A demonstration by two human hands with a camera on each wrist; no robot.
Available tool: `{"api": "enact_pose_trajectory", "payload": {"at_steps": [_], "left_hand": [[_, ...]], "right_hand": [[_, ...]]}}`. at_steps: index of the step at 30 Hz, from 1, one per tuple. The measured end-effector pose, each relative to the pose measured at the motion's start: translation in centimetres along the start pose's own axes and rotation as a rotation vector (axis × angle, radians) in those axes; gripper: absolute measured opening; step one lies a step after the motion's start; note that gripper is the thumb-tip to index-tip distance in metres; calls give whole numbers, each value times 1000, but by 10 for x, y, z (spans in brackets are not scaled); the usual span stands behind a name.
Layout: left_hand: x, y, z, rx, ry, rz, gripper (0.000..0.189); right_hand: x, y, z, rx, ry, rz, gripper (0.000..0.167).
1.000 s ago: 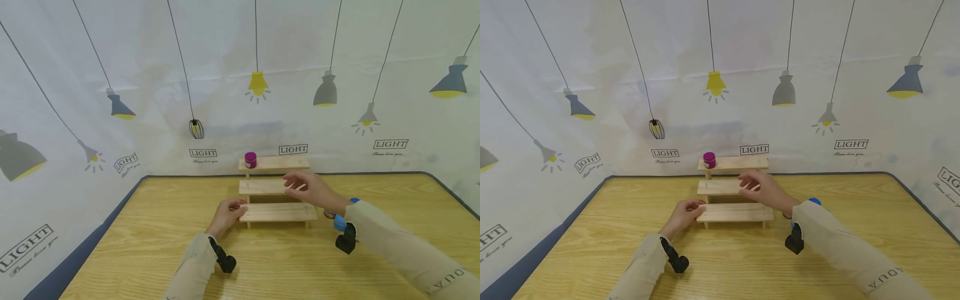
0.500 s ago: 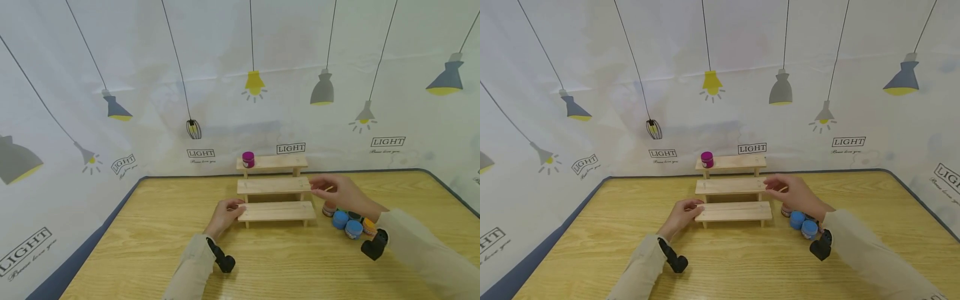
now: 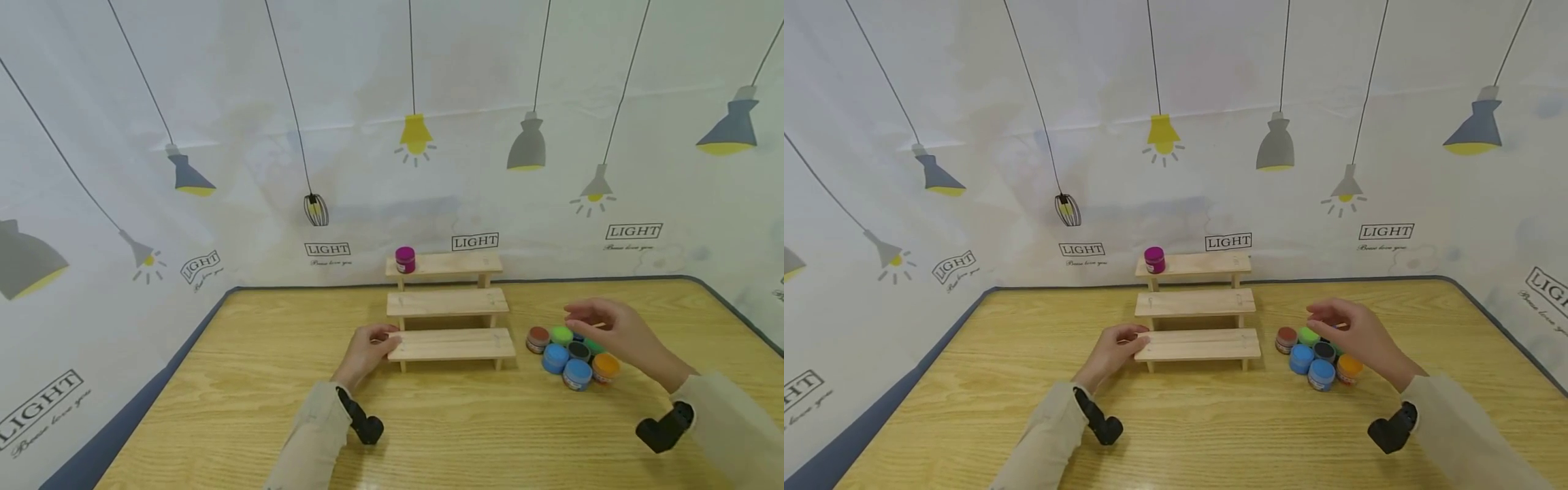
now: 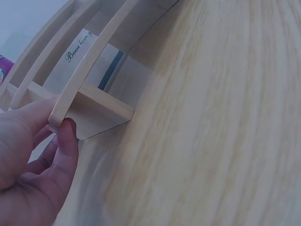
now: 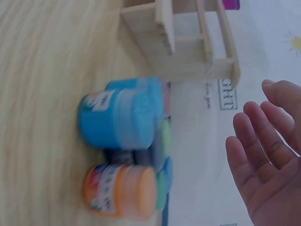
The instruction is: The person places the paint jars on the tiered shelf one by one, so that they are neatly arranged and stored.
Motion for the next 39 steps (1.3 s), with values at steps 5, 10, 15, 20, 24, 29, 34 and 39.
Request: {"api": "enact_pose_trajectory", "payload": {"at_steps": [5, 10, 15, 20, 24, 29, 34, 39], "left_hand": [[1, 0, 2, 0, -1, 15, 28], [1, -1, 2, -2, -6, -1, 28], [-3, -6, -1, 0, -9, -2, 26], [-1, -3, -1, 2, -4, 12, 27], [-1, -1, 0, -1, -2, 20, 27], [-13, -19, -3, 9, -5, 13, 27], [-22, -32, -5, -10, 5, 31, 27], [-19, -27, -4, -13, 7, 37, 27]], "right_hand": [[11, 18, 2, 29, -2, -30, 27], [22, 32, 6, 39, -12, -89, 32], [33, 40, 11, 79, 2, -138, 39], [40, 45, 13, 67, 4, -184, 37], [43, 47, 13, 3, -56, -260, 43], [47, 50, 11, -48, -94, -302, 45], [50, 53, 8, -34, -119, -289, 43], [51, 56, 7, -47, -142, -299, 47]]}}
Point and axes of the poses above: each hand's wrist, its own x-axis away from the middle knuckle, its own z-axis out of the back of the hand, y = z × x, the point moved 1 cm from there along -x, towards the middle knuckle, and after that the axes turned 7 degrees about -x, right-handed, at the moved point
